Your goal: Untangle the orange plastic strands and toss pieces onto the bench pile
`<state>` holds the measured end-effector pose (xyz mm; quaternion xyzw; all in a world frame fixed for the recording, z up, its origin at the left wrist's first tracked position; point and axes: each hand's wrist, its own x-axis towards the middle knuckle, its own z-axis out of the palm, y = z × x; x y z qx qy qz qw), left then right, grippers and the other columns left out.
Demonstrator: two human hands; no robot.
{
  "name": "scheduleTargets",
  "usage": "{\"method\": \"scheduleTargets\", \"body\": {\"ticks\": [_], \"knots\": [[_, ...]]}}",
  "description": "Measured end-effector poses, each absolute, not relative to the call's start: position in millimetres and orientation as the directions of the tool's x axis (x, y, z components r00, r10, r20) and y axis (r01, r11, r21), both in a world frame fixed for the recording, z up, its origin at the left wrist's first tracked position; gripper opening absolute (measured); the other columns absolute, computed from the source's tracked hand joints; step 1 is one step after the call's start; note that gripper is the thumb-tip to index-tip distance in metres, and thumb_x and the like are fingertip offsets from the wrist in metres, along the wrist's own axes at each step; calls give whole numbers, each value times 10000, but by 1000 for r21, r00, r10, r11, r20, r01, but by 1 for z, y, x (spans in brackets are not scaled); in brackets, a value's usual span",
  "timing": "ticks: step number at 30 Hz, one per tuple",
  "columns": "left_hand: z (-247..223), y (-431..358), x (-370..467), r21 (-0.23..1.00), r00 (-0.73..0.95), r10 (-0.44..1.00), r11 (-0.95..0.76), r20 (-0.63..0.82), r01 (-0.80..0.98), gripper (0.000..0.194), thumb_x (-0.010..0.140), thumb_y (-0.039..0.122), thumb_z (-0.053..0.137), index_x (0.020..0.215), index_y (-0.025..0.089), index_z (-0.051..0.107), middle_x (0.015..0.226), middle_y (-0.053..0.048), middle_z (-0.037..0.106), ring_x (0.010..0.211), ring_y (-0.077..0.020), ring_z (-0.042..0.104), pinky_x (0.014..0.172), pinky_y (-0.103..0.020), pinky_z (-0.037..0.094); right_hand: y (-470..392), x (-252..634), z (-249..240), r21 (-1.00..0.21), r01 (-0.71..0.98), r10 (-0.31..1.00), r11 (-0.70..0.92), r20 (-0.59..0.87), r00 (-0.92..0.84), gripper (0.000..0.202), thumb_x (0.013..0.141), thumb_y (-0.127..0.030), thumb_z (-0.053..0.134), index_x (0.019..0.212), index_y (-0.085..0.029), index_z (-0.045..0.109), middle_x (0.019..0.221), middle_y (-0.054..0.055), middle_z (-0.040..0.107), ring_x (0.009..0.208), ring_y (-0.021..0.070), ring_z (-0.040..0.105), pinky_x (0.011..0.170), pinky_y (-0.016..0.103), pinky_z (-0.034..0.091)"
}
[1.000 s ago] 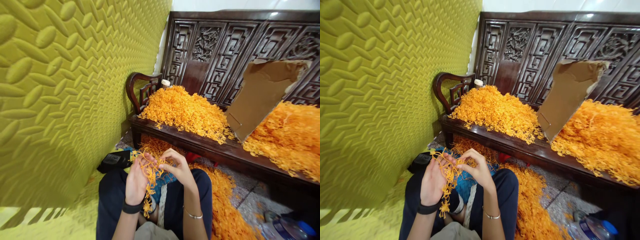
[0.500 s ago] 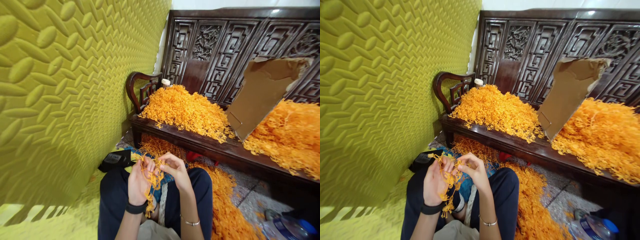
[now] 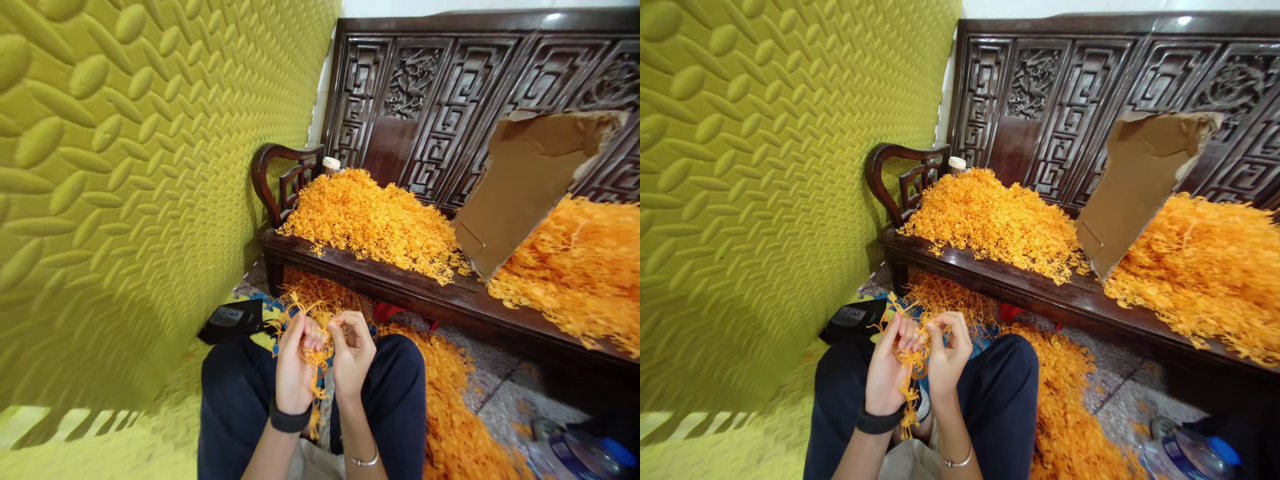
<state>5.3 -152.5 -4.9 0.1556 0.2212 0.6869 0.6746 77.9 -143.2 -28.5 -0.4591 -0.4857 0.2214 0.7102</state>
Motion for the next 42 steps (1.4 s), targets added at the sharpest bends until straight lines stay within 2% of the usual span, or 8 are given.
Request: {"method": "scheduleTargets", "body": {"ticks": [8,12,16,21,24,31,36,42], "knots": [[8,-156,15,486,10,996,53,-91,-872,371,740,329,713,540,157,452,467,75,352,445,-53,309,472,-188,332,-139,85,-18,-855,197,661,480,501,558,79,800,-177,591,724,-188,574,729,10,533,721,150,513,669,277,407],[-6,-167,-4,505,-116,975,-5,-189,-863,396,750,315,705,526,162,416,463,84,315,417,-44,282,435,-175,318,-114,144,6,-775,203,329,598,469,820,79,746,-174,644,740,-179,565,717,4,523,652,141,508,653,303,423],[-20,-166,-27,479,-119,975,-16,-185,-878,313,767,268,679,555,154,478,481,68,370,429,-54,333,451,-186,369,-78,207,54,-631,346,121,695,576,808,160,733,-219,688,803,-216,544,818,42,541,783,193,557,770,375,455],[-11,-156,-29,450,-139,983,-72,-119,-890,182,798,292,610,700,140,597,611,9,504,587,-109,505,603,-248,483,3,238,89,-712,394,415,581,675,610,227,803,-359,613,955,-201,559,1056,98,535,937,174,512,842,324,411],[-5,-155,-25,440,-144,983,-82,-110,-894,209,810,329,576,787,128,630,730,-33,571,713,-150,567,726,-306,505,44,235,69,-816,328,595,476,573,564,392,625,-303,767,943,-162,585,1122,107,502,968,165,483,823,298,391],[-8,-149,-27,412,-164,984,-121,-71,-903,248,829,364,534,807,140,637,766,-38,592,768,-172,586,786,-345,502,-23,171,-12,-928,125,905,352,371,207,347,711,-461,662,781,-122,649,802,75,650,728,149,588,672,286,458],[-9,-148,-28,413,-200,979,-172,-27,-894,256,831,364,521,700,158,600,646,-11,529,677,-159,543,723,-338,503,-103,119,-28,-984,-78,947,158,173,-270,324,791,-464,590,731,-155,667,680,29,647,646,137,583,650,259,457],[-10,-152,-24,434,-164,986,-158,22,-887,280,823,354,549,618,164,556,553,13,460,590,-137,483,657,-296,475,-132,90,-34,-981,-134,982,143,158,-105,183,701,-339,711,730,-169,650,670,-8,608,647,123,553,653,242,437]]}}
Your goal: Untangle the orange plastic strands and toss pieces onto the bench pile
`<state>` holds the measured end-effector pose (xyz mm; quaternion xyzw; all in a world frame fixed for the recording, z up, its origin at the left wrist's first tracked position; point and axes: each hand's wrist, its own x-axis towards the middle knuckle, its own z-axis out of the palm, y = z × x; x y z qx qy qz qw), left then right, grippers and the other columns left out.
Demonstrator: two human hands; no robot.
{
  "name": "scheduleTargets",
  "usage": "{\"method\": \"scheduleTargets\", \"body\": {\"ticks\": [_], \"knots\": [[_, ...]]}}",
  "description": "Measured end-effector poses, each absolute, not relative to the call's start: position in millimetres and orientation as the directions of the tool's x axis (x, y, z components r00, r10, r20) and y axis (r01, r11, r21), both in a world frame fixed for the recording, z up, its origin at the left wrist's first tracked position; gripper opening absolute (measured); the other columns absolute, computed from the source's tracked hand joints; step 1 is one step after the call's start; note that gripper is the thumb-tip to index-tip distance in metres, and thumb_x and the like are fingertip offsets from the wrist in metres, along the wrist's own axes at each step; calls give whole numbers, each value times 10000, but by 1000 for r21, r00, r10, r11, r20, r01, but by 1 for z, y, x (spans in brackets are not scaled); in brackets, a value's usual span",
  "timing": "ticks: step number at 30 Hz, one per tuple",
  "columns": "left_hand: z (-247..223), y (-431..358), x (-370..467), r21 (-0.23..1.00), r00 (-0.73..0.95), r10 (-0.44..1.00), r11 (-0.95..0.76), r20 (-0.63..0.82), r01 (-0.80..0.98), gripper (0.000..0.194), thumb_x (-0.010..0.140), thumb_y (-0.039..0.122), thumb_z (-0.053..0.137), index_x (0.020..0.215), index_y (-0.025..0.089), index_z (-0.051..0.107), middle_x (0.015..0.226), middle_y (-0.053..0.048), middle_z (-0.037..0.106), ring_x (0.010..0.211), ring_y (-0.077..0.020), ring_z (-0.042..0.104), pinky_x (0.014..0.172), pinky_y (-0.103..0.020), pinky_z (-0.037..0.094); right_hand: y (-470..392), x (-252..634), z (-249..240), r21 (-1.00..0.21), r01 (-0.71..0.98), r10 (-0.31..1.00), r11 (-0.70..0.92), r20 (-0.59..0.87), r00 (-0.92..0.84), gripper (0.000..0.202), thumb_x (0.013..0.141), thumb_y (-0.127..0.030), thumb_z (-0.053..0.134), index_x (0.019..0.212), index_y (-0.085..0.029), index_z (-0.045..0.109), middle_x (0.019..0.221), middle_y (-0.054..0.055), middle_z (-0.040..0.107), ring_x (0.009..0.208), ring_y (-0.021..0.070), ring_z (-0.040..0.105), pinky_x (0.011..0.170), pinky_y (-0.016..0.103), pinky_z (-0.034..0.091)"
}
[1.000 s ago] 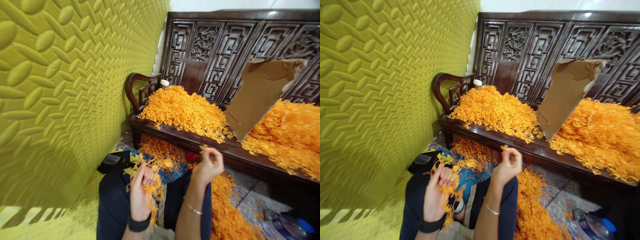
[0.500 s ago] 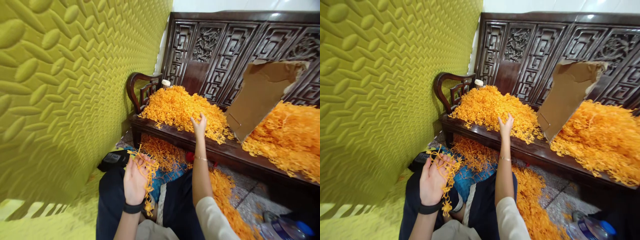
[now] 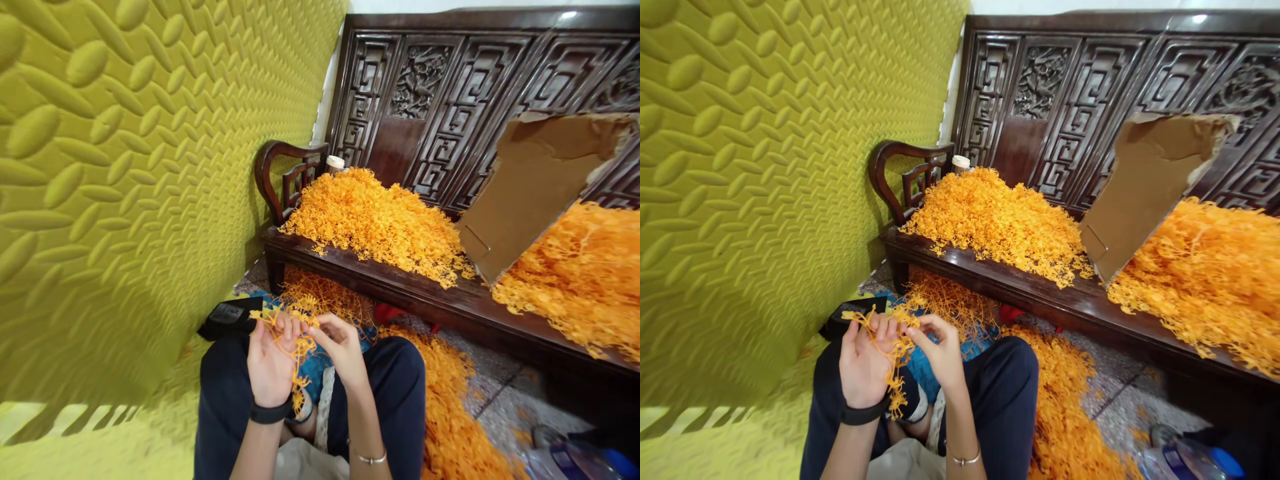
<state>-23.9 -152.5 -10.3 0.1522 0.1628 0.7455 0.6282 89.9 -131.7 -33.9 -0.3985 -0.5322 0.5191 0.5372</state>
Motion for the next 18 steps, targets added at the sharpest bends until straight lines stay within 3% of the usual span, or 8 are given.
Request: {"method": "scheduleTargets", "body": {"ticks": [9,15,18], "knots": [[-13,-160,-7,399,-75,997,-61,-21,-915,325,841,276,514,535,168,496,487,31,384,498,-110,377,573,-268,422,-142,87,-37,-959,-130,947,251,216,239,155,742,-325,661,709,-186,721,758,51,676,740,184,603,703,297,461],[-13,-166,5,349,-70,997,-52,-39,-936,331,843,259,488,524,171,479,502,31,373,511,-113,379,560,-269,419,-148,68,-36,-926,-307,897,218,66,437,193,706,-358,693,715,-166,712,764,66,679,732,193,596,660,300,453],[-13,-172,4,332,-74,994,-44,-79,-942,343,834,262,505,507,174,451,492,44,336,479,-99,342,523,-252,410,-141,76,-35,-905,-323,827,276,53,559,193,725,-348,675,697,-157,680,766,66,663,691,166,563,626,286,428]]}}
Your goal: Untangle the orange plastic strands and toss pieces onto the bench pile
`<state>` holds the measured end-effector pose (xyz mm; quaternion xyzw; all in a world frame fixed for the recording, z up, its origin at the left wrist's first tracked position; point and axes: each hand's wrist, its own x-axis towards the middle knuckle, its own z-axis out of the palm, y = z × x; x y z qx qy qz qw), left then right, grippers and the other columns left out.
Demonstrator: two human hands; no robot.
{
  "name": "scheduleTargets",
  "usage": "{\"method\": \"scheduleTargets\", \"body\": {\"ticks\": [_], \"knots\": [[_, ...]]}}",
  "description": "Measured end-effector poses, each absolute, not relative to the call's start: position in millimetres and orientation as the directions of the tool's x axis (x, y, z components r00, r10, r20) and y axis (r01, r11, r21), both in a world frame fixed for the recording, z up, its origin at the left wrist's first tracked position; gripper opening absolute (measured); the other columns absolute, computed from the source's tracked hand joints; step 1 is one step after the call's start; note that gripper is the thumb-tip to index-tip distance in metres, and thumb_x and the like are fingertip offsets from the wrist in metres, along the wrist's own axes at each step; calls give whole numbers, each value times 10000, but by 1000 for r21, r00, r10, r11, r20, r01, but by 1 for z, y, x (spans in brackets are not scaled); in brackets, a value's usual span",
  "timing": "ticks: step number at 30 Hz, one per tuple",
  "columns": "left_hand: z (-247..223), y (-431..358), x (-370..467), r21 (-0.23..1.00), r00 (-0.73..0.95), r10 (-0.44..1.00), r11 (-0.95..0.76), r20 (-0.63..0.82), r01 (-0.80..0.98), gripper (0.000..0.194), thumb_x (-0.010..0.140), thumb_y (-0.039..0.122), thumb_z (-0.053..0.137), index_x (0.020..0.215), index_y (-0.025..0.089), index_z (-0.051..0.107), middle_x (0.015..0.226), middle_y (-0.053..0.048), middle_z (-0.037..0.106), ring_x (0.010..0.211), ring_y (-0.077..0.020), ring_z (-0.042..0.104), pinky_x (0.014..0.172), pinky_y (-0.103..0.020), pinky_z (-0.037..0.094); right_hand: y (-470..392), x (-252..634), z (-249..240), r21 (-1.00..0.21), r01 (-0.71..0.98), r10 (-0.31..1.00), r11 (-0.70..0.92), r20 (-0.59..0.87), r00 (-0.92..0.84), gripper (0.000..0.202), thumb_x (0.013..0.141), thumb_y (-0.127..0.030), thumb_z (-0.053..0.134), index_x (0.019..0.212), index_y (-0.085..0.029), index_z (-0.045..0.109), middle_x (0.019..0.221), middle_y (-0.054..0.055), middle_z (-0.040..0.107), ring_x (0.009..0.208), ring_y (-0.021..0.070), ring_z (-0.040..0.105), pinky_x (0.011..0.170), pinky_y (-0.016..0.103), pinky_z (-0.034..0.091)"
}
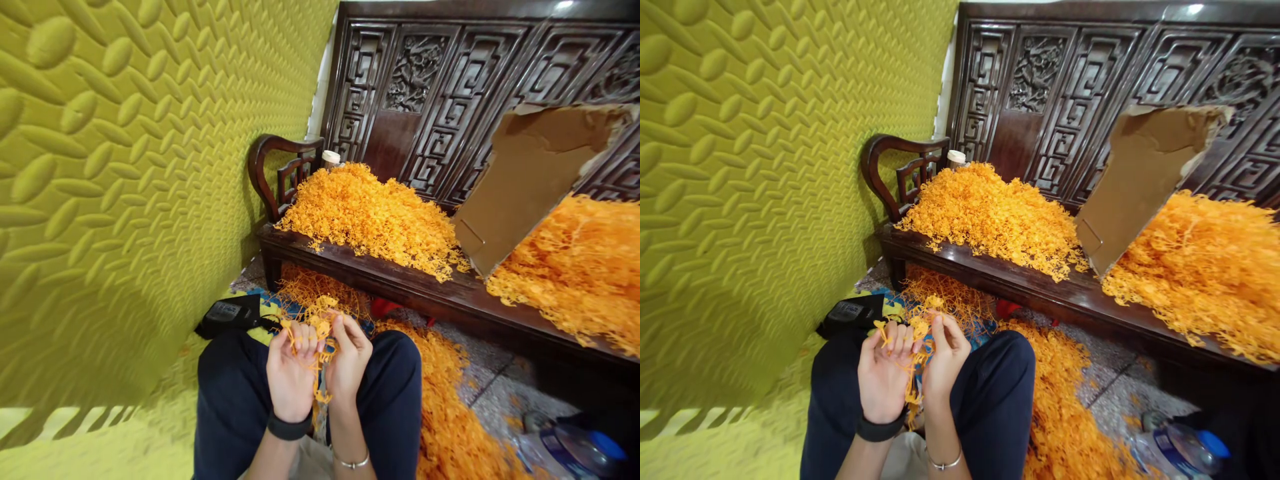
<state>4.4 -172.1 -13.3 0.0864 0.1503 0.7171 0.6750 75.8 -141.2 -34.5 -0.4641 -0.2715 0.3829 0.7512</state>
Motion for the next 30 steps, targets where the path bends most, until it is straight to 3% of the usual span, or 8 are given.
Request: {"method": "scheduleTargets", "body": {"ticks": [6,9,11,13,16,22,26,30], "knots": [[-13,-179,-23,382,-196,977,-152,-80,-912,306,801,297,543,534,174,460,515,40,365,497,-99,376,527,-239,431,-106,151,-1,-812,-68,441,579,242,864,221,770,-342,624,898,-162,637,902,65,630,613,116,488,569,281,399],[-11,-173,-33,370,-216,975,-184,-48,-910,292,801,306,538,551,171,471,515,39,372,501,-99,381,541,-241,438,-70,189,33,-705,201,170,680,419,892,186,779,-288,638,917,-163,640,1034,95,615,781,173,554,698,338,444],[-10,-169,-35,355,-214,976,-184,-49,-917,271,795,316,544,574,167,491,522,39,386,511,-96,394,582,-248,455,-37,210,55,-675,349,116,650,543,832,291,803,-257,613,1060,-121,618,1119,133,567,944,204,544,831,345,430],[-10,-165,-34,360,-221,974,-188,-52,-914,241,775,338,564,615,163,526,553,34,424,547,-103,432,654,-274,474,-5,224,69,-739,411,344,533,633,693,556,770,-240,641,1273,-65,484,1253,185,456,1037,218,507,892,342,397],[-13,-161,-31,394,-218,976,-192,-22,-899,242,750,372,589,634,164,549,584,23,469,594,-119,468,722,-309,476,18,226,69,-818,413,671,399,568,477,797,633,-230,751,1332,-42,418,1318,236,407,1116,254,475,916,374,376],[-21,-157,-30,407,-118,986,-157,121,-900,432,778,449,557,464,174,450,399,42,353,431,-98,354,489,-240,400,-49,170,11,-918,216,939,333,345,15,374,763,-459,616,940,-135,672,897,103,690,807,181,643,760,320,490],[-26,-159,-32,437,-55,982,-131,182,-890,582,769,521,538,375,174,288,326,42,247,390,-90,338,463,-225,376,-93,131,-30,-1000,-9,972,-12,-9,-235,541,729,-610,576,998,-143,615,761,79,691,604,170,651,570,288,501],[-36,-161,-28,480,53,963,-83,263,-873,632,801,554,472,349,177,242,296,39,199,362,-88,338,462,-230,355,-109,107,-46,-942,-297,963,-154,-76,-257,622,690,-562,655,1156,-182,494,806,61,694,555,143,637,495,250,494]]}}
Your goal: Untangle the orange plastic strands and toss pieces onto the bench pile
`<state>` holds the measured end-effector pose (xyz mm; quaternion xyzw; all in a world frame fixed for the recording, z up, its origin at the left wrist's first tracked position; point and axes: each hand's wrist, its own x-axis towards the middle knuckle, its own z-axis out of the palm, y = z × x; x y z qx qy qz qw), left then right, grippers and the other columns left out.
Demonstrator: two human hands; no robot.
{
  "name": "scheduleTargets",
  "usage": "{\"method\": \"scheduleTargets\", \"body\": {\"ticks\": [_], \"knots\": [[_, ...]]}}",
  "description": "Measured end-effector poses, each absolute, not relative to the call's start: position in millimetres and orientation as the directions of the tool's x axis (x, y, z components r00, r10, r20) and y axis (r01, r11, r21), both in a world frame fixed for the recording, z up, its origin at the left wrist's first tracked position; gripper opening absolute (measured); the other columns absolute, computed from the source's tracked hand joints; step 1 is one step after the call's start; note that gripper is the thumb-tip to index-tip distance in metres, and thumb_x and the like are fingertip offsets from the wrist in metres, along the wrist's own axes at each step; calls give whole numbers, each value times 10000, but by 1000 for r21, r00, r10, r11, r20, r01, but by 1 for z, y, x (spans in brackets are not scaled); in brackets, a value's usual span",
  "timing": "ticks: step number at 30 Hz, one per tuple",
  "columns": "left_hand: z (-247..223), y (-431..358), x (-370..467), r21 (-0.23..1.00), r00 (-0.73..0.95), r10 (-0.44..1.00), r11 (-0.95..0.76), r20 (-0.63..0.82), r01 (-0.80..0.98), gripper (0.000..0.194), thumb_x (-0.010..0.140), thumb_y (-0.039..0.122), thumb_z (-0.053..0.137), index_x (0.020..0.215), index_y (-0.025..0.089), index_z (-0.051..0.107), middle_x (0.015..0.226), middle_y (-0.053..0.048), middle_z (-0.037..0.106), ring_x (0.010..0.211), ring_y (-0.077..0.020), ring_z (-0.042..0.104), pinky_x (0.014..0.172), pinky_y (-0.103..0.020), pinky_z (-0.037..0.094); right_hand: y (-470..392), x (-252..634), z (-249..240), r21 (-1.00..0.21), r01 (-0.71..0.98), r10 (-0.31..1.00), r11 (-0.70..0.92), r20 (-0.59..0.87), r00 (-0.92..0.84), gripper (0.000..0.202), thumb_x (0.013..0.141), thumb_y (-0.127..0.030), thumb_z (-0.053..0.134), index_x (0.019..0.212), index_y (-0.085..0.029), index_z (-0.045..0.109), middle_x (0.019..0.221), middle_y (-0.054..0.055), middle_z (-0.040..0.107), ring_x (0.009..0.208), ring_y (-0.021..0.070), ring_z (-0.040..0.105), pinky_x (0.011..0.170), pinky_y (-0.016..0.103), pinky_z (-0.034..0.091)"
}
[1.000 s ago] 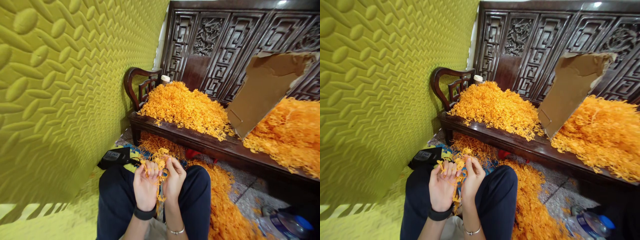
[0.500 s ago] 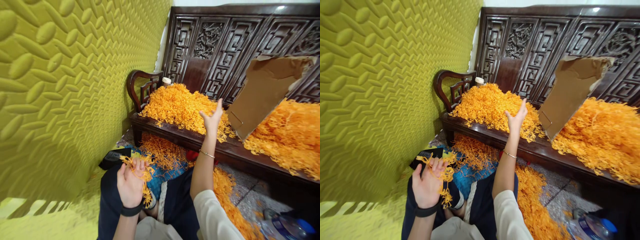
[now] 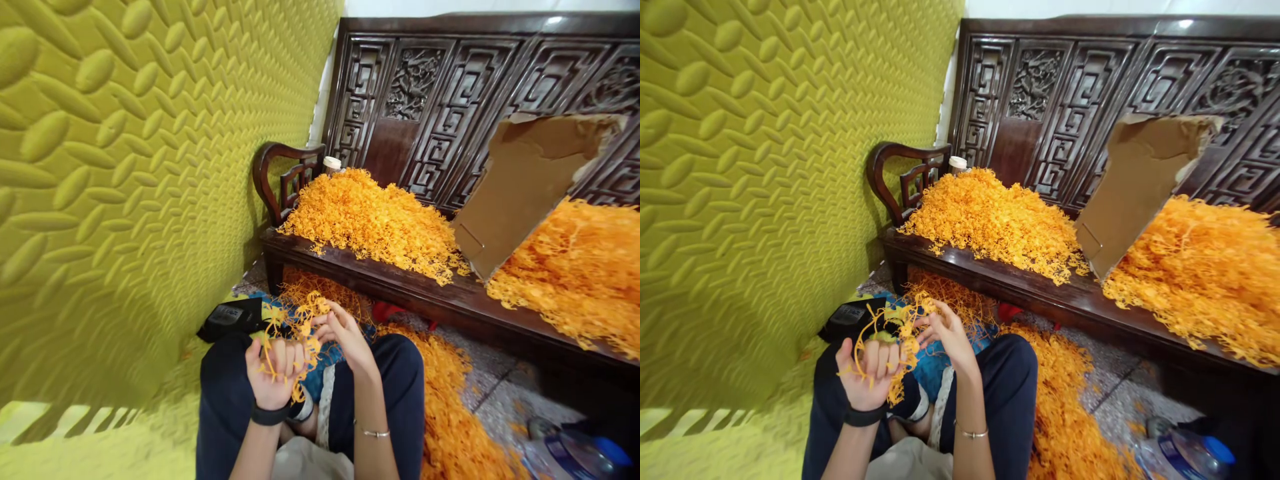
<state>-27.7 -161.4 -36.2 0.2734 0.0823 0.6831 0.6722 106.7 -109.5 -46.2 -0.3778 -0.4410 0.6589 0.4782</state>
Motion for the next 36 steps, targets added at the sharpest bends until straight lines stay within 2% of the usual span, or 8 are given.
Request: {"method": "scheduleTargets", "body": {"ticks": [6,14,18,23,26,30,33,36], "knots": [[-53,-166,-16,565,215,950,52,226,-823,488,800,477,541,421,171,513,354,11,399,435,-125,450,537,-272,403,-114,99,-37,-876,-480,998,32,57,-37,421,675,-285,741,1052,-184,583,867,44,691,670,123,632,581,226,505],[-60,-150,-38,566,20,999,1,26,-824,346,723,509,633,795,179,711,815,-63,701,939,-262,607,860,-418,470,-117,112,-37,-817,-461,893,346,136,430,376,687,-264,712,1034,-189,586,895,49,681,703,132,624,614,251,484],[-68,-142,-82,742,40,996,84,-77,-665,606,748,663,496,853,117,737,1002,-156,709,1040,-332,583,764,-438,520,-118,114,-38,-799,-477,878,367,127,462,389,679,-262,717,1036,-185,583,896,56,670,711,141,623,607,261,481],[-70,-145,-134,893,-28,986,137,-164,-428,553,722,604,552,634,88,729,713,-172,729,694,-276,669,537,-331,518,-117,115,-37,-794,-447,845,411,149,513,377,709,-295,690,1053,-199,569,921,63,661,729,137,607,641,277,484],[-71,-148,-147,896,-266,958,-22,-107,-443,445,708,492,613,414,160,578,403,-11,553,380,-129,507,395,-242,423,-117,118,-38,-817,-434,876,380,166,453,375,712,-311,693,1052,-205,578,934,61,656,737,144,613,693,303,492],[-68,-149,-135,893,-494,868,-251,38,-374,229,708,386,658,632,170,664,561,12,628,512,-127,562,476,-220,461,-119,117,-40,-860,-458,970,226,156,184,338,700,-284,714,1016,-221,611,969,43,644,711,146,628,684,295,504],[-62,-150,-109,929,-347,928,-241,136,-280,335,739,394,661,970,155,700,927,-71,722,867,-205,648,802,-293,499,-123,109,-40,-881,-449,988,148,153,26,305,739,-294,681,1030,-228,618,1098,57,618,738,148,633,653,273,510],[-58,-153,-78,955,-117,982,-172,147,-243,432,788,410,622,1145,169,647,1212,-110,639,1160,-258,543,1032,-356,360,-127,103,-38,-904,-418,978,89,159,-136,274,762,-300,658,1023,-220,637,1112,64,618,768,153,631,665,270,514]]}}
